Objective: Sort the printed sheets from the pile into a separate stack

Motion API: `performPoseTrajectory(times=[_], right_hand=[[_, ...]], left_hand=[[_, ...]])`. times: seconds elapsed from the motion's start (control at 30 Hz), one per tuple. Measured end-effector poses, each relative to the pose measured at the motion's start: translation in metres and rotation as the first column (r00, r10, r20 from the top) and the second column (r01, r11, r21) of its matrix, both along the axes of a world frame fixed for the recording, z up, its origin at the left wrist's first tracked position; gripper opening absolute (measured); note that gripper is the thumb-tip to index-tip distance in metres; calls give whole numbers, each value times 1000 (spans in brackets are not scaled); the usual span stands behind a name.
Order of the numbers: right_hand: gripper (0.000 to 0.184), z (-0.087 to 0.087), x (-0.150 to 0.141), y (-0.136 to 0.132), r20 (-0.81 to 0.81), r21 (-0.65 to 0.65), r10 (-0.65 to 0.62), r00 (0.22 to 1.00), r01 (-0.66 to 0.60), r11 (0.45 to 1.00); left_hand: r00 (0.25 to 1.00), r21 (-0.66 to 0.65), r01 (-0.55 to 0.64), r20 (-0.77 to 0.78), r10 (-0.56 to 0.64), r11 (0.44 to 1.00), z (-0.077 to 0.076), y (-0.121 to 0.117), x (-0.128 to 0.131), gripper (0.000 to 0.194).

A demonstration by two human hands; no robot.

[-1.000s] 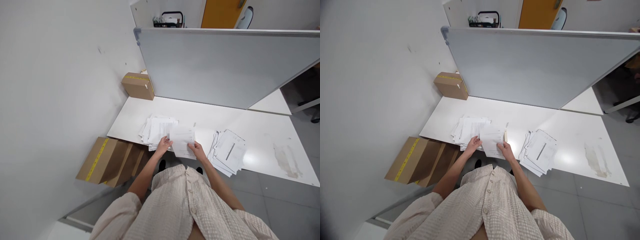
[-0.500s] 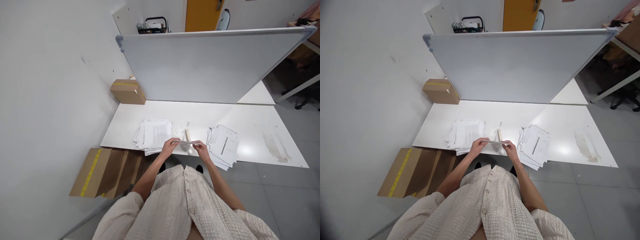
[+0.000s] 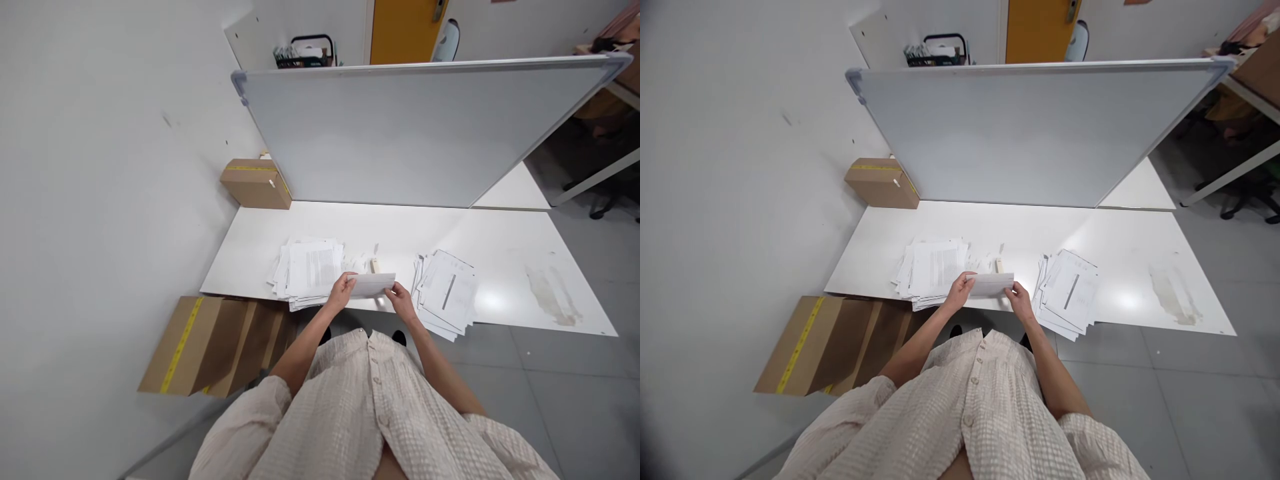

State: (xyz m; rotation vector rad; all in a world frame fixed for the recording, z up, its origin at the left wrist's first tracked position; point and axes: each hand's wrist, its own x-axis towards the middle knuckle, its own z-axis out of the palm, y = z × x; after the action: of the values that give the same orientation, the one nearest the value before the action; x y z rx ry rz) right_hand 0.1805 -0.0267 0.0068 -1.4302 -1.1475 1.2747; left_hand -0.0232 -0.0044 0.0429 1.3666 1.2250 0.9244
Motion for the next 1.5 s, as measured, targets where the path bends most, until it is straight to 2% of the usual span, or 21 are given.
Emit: performPoseTrajectory(times=[0.1,0.2,0.3,0.43,0.53,0.6,0.7,0.8,0.9,0.97,1.07,1.17,1.23,1.33,1.4,1.5], right_hand=[[25,1,0,0,-20,-4,-4,1000,4,1000],[25,9,0,1,-87,-9,-41,995,40,999],[26,17,0,3,-238,-67,-167,957,156,986],[30,24,-1,3,-418,-192,-333,845,276,942],[29,26,-1,0,-475,-217,-345,810,272,938],[27,27,3,-3,-471,-213,-326,820,253,944],[26,31,21,-5,-404,-151,-259,877,215,965],[37,40,46,-2,-269,-57,-123,955,112,992],[41,50,63,3,-55,-8,41,998,-41,999],[35,51,66,5,139,-3,141,980,-142,990],[23,40,61,3,389,49,241,889,-281,958],[19,19,51,-5,489,95,251,835,-337,937],[16,7,45,-12,466,71,214,859,-277,958],[11,-2,40,-21,296,-5,92,951,-95,995],[11,-1,39,-24,180,-52,19,984,-10,999],[4,2,43,-29,145,-113,6,989,11,994]], left_hand=[[1000,28,-19,7,18,999,2,4,0,31],[995,-1,-40,87,40,999,6,11,-1,33],[983,-88,-1,183,17,996,6,14,-5,42],[988,-206,83,145,-53,975,-3,7,-11,39],[986,-336,43,166,14,941,-10,1,-12,43],[984,-362,14,172,52,932,-10,1,-13,44],[997,-260,-6,70,25,966,-2,5,-18,36],[992,-86,48,-116,-57,995,15,10,-26,28],[945,105,164,-303,-126,981,31,13,-31,25],[902,203,252,-403,-154,946,34,14,-31,24],[846,279,343,-506,-166,897,24,12,-29,25],[837,234,342,-517,-181,910,2,8,-28,25],[861,148,293,-471,-193,945,-13,6,-29,24],[907,32,217,-377,-189,976,-26,4,-31,22],[935,-18,165,-316,-162,986,-28,6,-30,21],[964,-87,82,-245,-102,993,-27,13,-23,24]])
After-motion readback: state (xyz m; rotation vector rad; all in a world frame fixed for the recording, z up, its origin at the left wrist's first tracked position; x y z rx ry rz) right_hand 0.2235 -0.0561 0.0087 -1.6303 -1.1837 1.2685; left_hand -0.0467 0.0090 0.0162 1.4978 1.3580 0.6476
